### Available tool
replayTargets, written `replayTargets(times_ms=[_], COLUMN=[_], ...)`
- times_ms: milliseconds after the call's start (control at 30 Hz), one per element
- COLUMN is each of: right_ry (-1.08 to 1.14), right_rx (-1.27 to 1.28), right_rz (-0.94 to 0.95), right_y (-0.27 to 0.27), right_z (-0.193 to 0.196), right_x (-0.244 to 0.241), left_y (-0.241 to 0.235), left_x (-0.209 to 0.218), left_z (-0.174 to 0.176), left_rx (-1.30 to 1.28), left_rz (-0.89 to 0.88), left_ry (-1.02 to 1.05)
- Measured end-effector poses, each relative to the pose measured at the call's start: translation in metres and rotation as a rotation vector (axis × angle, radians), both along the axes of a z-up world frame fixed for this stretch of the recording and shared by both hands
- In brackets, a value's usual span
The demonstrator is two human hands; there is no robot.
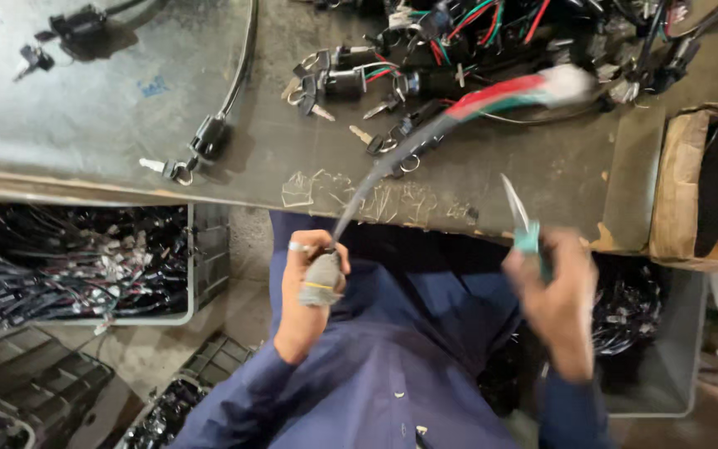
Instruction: The person strips the outer insulation from multiple black wires using pliers, then places the stripped wires on the table. The person handles each wire individually, repeating the stripping action across several units.
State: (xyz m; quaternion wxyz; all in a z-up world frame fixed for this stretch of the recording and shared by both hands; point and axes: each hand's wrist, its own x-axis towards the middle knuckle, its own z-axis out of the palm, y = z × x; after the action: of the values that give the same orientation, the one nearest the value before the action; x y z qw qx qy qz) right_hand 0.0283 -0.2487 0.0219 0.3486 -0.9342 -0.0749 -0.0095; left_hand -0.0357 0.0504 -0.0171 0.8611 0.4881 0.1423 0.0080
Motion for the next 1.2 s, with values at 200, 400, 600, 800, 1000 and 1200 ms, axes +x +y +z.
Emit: replayTargets(times_ms=[200, 400, 600, 800, 1000, 1200], right_ry=[0.829, 0.344, 0.141, -0.066, -0.087, -0.005], right_rx=[0.645, 0.396, 0.347, 0.282, 0.125, 0.025], right_rz=[0.104, 0.36, 0.543, 0.633, 0.693, 0.564], right_y=[0.03, 0.036, 0.034, 0.026, 0.026, 0.027], right_z=[-0.062, -0.053, -0.039, -0.04, -0.013, 0.011], right_x=[-0.088, -0.059, -0.035, -0.021, 0.007, -0.006], left_y=[-0.018, -0.048, -0.045, -0.041, -0.045, -0.043], left_x=[-0.013, -0.004, 0.004, -0.002, 0.0, 0.012], left_z=[0.003, 0.013, 0.03, 0.049, 0.047, 0.013], left_rx=[0.46, 0.242, -0.048, 0.216, 0.016, 0.44], left_rz=[-0.346, -0.355, -0.378, -0.471, -0.521, -0.473], left_ry=[-0.11, -0.078, 0.051, -0.117, 0.026, -0.168])
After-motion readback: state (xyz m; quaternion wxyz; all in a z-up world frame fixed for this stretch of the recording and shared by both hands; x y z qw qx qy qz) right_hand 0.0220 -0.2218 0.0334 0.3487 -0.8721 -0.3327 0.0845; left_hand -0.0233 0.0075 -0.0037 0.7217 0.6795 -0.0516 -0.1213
